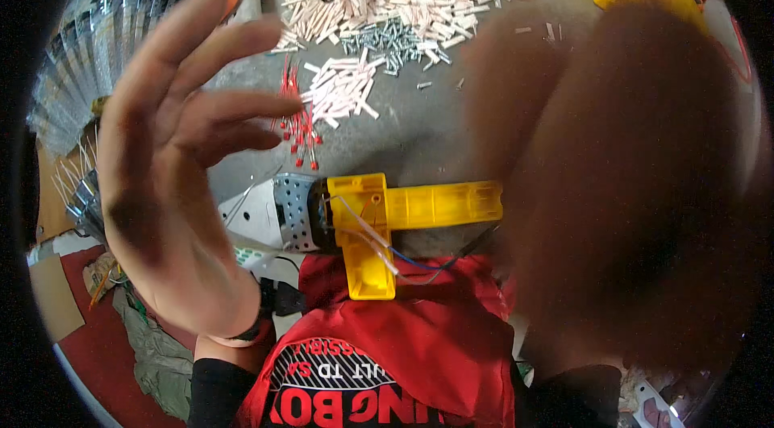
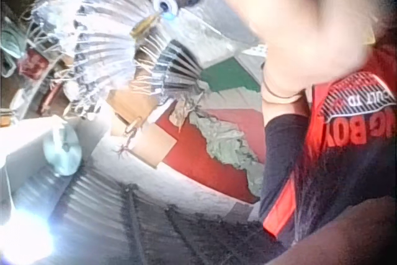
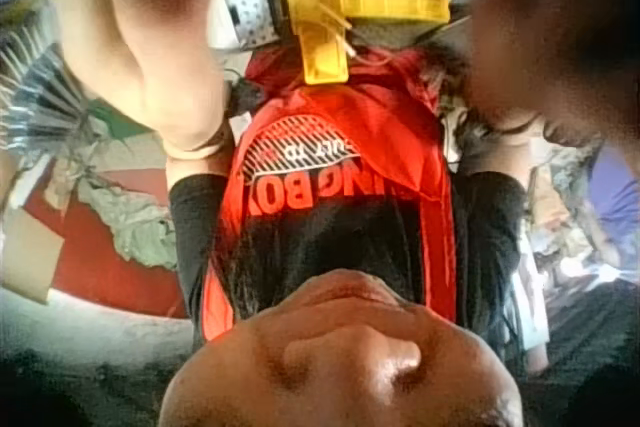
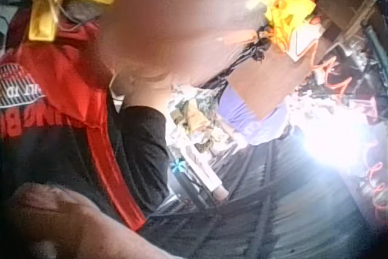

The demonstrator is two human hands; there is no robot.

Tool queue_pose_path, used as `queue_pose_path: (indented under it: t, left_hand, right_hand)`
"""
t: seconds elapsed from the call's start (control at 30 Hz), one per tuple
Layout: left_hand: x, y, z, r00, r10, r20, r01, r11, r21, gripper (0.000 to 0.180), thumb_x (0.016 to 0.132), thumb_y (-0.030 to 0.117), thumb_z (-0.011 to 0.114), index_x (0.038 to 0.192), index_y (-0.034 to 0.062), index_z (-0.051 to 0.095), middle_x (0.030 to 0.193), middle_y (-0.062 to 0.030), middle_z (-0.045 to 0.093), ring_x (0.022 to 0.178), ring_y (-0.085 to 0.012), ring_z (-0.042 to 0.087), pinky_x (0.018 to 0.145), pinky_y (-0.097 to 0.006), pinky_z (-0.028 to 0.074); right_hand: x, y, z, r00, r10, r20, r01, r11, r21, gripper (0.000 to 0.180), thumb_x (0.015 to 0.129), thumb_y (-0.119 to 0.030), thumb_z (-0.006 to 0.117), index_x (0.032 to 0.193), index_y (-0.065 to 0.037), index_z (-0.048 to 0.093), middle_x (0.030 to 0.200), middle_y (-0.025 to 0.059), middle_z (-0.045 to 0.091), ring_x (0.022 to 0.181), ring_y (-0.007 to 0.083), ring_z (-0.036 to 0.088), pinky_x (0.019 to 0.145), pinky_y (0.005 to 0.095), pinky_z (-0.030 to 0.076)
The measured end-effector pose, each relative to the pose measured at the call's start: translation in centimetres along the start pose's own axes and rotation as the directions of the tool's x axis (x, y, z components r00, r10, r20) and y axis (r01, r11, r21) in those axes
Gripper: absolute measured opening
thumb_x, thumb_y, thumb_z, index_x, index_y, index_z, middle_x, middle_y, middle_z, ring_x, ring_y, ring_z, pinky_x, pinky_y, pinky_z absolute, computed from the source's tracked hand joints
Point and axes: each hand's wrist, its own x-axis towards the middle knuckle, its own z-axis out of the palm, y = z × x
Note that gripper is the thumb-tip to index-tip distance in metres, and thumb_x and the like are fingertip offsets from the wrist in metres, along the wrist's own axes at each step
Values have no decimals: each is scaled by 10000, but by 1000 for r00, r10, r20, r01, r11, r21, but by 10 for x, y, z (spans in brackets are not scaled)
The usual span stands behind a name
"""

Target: The worker assembles a small electronic device by joining a yellow plastic housing and a metal plate, installing internal wiring, soldering connections, and fastening screws with an electric screwdriver.

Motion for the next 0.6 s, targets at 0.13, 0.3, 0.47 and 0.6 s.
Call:
queue_pose_path:
  t: [0.13, 0.3, 0.47, 0.6]
  left_hand:
    - [-43, -3, -2, 846, 122, 519, -382, 818, 430, 609, 721, 255, 774, 1238, -10, 593, 1199, -221, 613, 866, -264, 667, 738, -320, 550]
    - [-93, -7, 12, 810, 21, 587, -434, 694, 574, 664, 624, 277, 805, 1233, 88, 617, 1209, -198, 596, 1016, -299, 637, 770, -324, 560]
    - [-110, -25, 11, 782, -14, 623, -489, 608, 626, 664, 655, 269, 792, 1219, -11, 580, 1192, -208, 606, 1111, -330, 617, 787, -345, 561]
    - [-108, -24, 17, 814, 3, 582, -454, 629, 632, 642, 674, 280, 793, 1184, -41, 572, 1152, -210, 625, 1070, -334, 639, 771, -346, 566]
  right_hand:
    - [61, 90, 9, 222, -203, -954, 340, 933, -119, 272, 854, -171, 585, 1066, -4, 624, 1070, 99, 633, 1057, 252, 572, 915, 325, 430]
    - [20, 77, 50, 423, -198, -884, 504, 862, 49, 297, 764, -28, 575, 1054, -33, 640, 1025, 161, 622, 954, 296, 584, 877, 368, 453]
    - [-32, 82, 99, 744, -51, -666, 250, 946, 207, 319, 731, 15, 582, 1044, -23, 629, 1103, 138, 609, 1115, 359, 545, 975, 414, 417]
    - [-31, 90, 134, 706, -19, -708, 148, 982, 121, 317, 710, 12, 621, 1024, -30, 629, 1127, 129, 600, 1175, 347, 523, 1038, 457, 372]
